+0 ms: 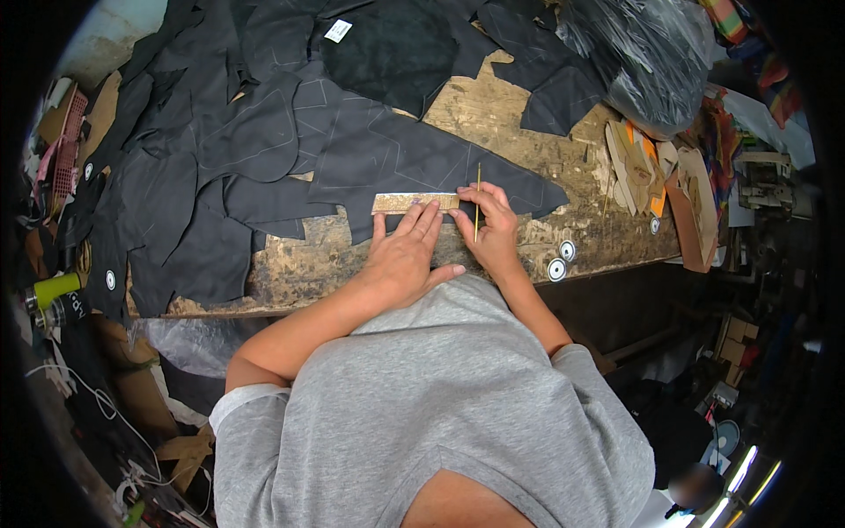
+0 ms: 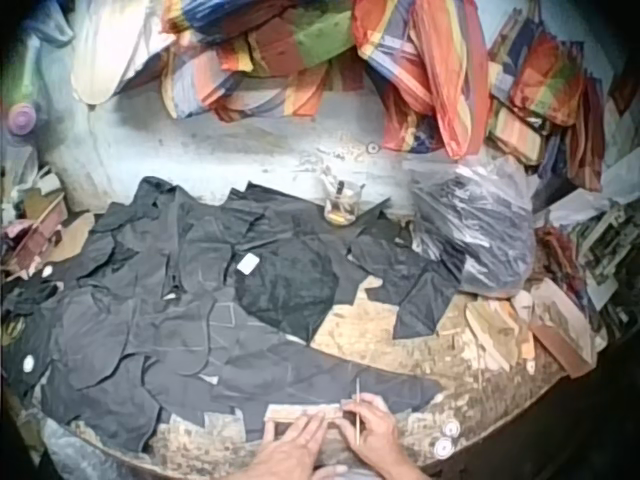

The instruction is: The person places a cardboard pattern on black fabric pieces and uses a pencil to trace the outline. They repeat this process on multiple fabric pieces, then fold and stack the marked pieces.

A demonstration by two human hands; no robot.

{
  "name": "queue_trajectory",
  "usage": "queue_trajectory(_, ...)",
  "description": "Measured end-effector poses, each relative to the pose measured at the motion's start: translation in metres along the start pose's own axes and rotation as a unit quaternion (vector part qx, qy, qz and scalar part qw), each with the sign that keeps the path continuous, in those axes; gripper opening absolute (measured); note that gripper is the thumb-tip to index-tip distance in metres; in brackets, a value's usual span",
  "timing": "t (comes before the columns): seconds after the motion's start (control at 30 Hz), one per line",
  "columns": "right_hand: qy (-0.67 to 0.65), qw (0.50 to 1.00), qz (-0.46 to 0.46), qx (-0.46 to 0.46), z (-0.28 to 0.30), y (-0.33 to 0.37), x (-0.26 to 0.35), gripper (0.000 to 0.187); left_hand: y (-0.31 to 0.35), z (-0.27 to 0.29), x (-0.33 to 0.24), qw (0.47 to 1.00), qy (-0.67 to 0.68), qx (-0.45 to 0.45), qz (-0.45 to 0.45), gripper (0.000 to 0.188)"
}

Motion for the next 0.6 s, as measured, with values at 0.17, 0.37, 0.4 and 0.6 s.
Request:
queue_trajectory(0.17,0.001,1.000,0.003,-0.004,0.000,0.000,0.001,0.028,-0.001,0.000,-0.001,1.000,-0.007,-0.007,0.001,0.086)
queue_trajectory(0.37,-0.250,0.944,-0.201,-0.072,0.014,-0.003,-0.025,0.027,0.000,0.014,0.001,0.999,0.004,-0.030,-0.010,0.075)
queue_trajectory(0.4,-0.245,0.944,-0.209,-0.069,0.016,-0.004,-0.025,0.025,-0.001,0.018,0.002,0.999,0.015,-0.031,-0.012,0.072)
queue_trajectory(0.6,-0.067,0.987,-0.142,-0.022,0.015,-0.008,-0.006,0.019,-0.009,0.034,0.012,0.998,0.065,-0.006,-0.018,0.065)
Point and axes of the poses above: each hand's wrist, its own y-axis away from the middle knuckle, its own z-axis out of the back of the hand, x = y × z, the point moved 7 cm from there along -y, towards the middle knuckle
